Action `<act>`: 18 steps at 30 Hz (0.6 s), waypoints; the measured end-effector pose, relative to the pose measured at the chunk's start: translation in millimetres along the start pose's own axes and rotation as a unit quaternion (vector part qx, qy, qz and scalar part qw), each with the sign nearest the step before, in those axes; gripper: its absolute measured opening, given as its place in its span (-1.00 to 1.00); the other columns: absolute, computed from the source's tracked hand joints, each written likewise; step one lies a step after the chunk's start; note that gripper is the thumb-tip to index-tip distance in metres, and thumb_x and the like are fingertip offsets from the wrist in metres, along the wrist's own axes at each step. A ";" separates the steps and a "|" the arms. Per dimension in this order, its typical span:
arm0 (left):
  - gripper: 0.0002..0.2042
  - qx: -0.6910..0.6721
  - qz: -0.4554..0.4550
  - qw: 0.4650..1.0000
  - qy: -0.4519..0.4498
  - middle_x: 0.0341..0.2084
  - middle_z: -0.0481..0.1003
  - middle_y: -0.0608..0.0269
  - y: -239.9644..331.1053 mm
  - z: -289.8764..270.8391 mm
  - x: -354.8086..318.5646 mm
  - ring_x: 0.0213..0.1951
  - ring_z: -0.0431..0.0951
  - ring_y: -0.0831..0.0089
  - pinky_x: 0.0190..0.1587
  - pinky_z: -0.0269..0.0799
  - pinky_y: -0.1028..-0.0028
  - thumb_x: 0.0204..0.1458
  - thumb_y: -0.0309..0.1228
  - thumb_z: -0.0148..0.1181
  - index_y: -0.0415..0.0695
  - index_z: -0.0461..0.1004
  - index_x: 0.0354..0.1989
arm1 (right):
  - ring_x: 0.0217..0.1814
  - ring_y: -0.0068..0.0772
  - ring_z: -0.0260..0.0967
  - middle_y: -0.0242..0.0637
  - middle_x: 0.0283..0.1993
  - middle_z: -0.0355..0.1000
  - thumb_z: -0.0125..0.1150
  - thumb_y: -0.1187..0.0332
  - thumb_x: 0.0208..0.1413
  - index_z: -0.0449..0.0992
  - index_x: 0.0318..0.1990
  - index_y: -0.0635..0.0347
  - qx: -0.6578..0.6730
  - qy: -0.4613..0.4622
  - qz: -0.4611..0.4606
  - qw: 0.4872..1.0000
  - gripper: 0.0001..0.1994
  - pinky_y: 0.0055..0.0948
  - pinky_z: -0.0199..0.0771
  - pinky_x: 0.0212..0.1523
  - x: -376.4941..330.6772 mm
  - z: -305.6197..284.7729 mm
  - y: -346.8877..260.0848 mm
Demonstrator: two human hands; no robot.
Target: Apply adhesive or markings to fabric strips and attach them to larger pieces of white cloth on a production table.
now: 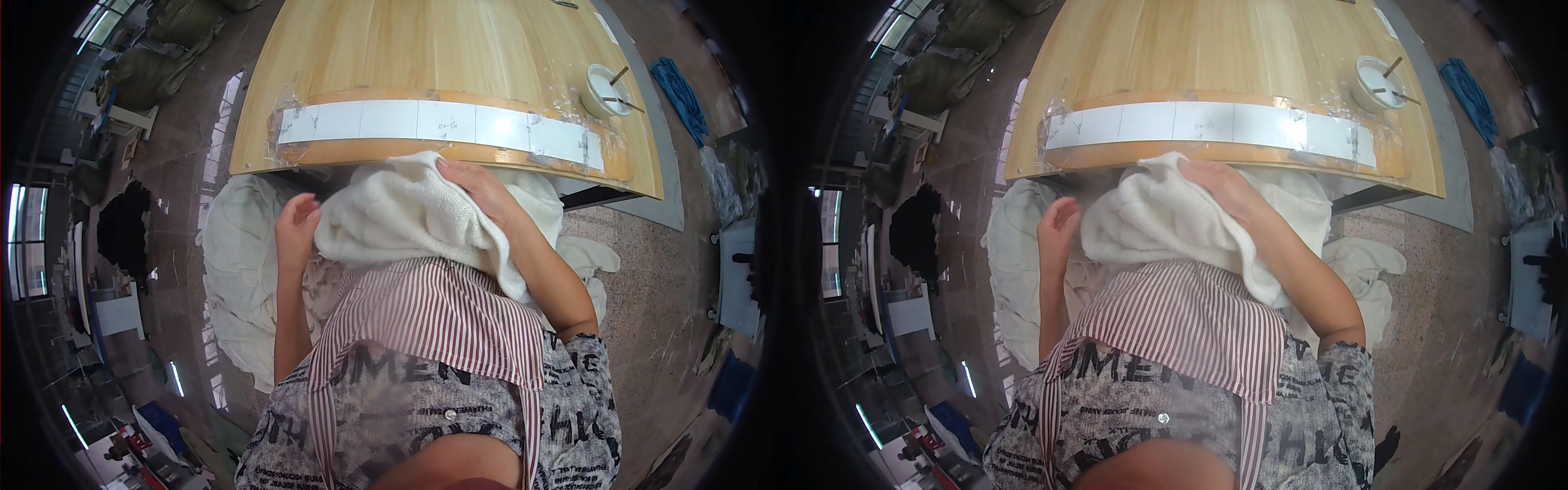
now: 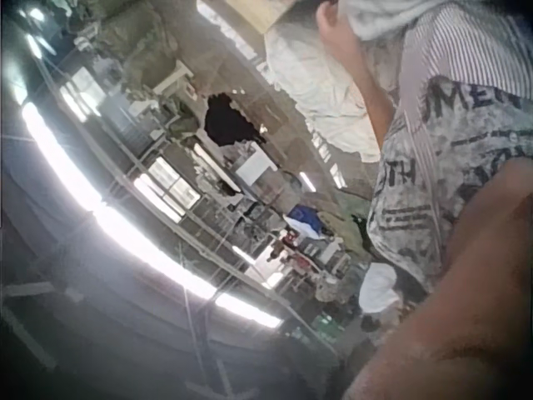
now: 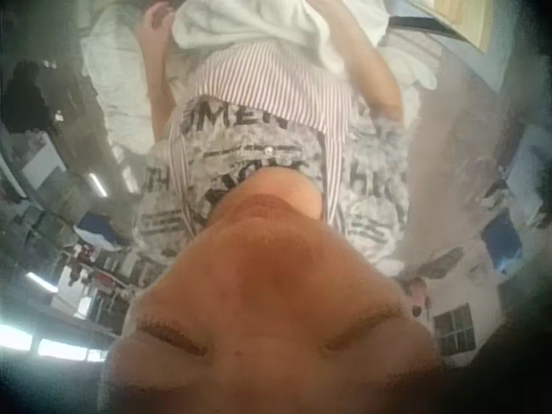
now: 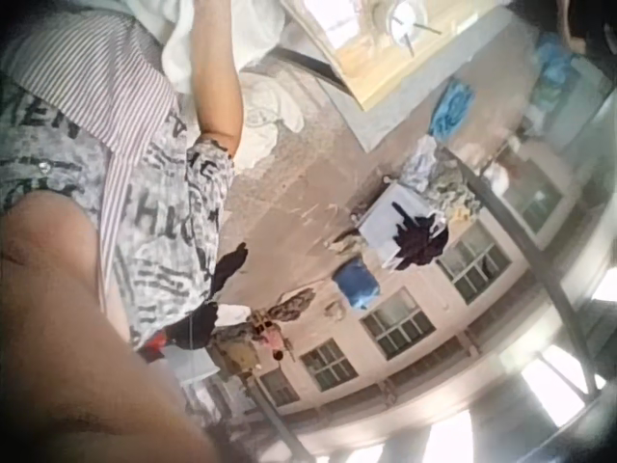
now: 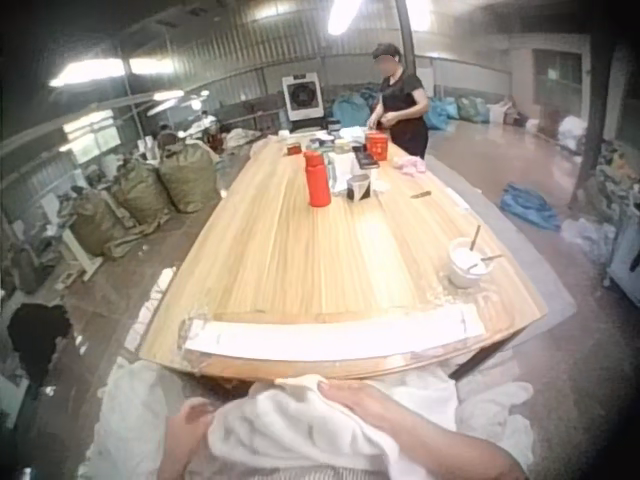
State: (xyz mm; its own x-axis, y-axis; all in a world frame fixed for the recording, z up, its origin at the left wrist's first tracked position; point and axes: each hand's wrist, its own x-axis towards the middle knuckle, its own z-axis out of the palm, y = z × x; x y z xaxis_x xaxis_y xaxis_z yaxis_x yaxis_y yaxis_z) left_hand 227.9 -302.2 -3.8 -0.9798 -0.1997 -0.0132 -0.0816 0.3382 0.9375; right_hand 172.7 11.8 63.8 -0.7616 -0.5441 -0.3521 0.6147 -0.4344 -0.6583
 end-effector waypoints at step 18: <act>-0.71 -0.518 0.013 0.854 -0.052 -0.16 0.50 0.10 155.2 -64.0 50.4 -0.11 0.53 0.31 0.02 0.44 0.29 0.22 -0.30 -0.07 -0.24 0.37 -0.03 | -0.34 -0.60 0.32 -0.42 -0.34 0.42 0.19 0.49 -0.10 0.43 -0.27 0.22 -0.517 0.229 -0.199 0.801 -0.81 -0.61 0.28 -0.29 -173.5 -13.7 -109.6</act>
State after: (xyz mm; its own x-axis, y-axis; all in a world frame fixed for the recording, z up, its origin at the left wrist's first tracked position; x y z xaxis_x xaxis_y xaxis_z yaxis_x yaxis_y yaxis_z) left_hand 177.6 -318.6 163.2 -0.9941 -0.1038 0.0325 0.0936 -0.6648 0.7412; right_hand 234.6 163.7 188.0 -0.9958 -0.0873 -0.0287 -0.0134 0.4463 -0.8948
